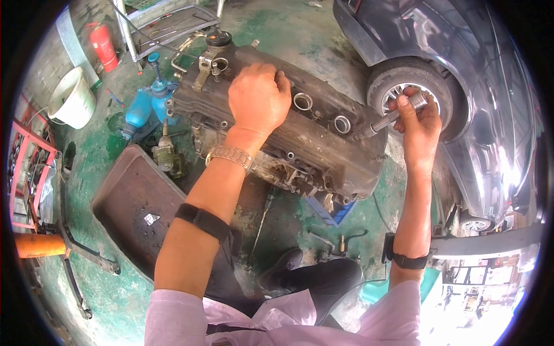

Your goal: The person assembles a cylinder head by hand, inserting valve springs and retainers into the head and placing small metal parts into a nearby tray. The person repeatedly picks up components, aligns them into the head, and sets them down.

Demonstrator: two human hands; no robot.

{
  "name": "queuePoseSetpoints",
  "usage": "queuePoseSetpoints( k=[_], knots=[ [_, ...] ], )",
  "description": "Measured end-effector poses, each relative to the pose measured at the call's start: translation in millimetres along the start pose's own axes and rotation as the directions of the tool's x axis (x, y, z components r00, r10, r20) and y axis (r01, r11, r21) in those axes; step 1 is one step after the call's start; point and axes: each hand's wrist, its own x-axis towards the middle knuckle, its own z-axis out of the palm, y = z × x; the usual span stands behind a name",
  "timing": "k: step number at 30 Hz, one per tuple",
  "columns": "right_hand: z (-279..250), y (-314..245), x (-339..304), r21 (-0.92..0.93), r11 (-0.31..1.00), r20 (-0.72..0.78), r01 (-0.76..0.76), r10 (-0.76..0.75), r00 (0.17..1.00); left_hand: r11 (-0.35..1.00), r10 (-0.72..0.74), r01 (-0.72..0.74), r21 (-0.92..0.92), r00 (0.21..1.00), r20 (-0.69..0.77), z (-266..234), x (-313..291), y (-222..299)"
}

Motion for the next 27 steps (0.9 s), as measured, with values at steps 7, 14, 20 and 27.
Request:
queuePoseSetpoints(
  k=[7,14,20,27],
  knots=[
    [-3.0,5.3,-6.3,0.006,1.0,0.026,-0.002,0.002,1.0,1.0,0.015,-0.015,0.0,1.0,-0.005,0.4,0.3,-0.3],
    [-15.6,-9.0,-1.8,0.054,0.996,0.259,0.067,-0.078,0.963,1.0,-0.002,0.002,-0.009,1.0,-0.008,0.9,0.2,-0.8],
    [-14.1,-16.6,-5.7,-0.007,0.997,0.252,0.076,-0.072,0.965,1.0,0.001,-0.001,-0.012,1.0,-0.017,0.3,0.4,-0.4],
    [0.2,-21.5,-11.5,-0.523,0.833,0.031,0.18,-0.193,0.981,1.0,0.007,-0.007,-0.005,1.0,-0.009,0.1,0.5,-0.6]
  ],
)
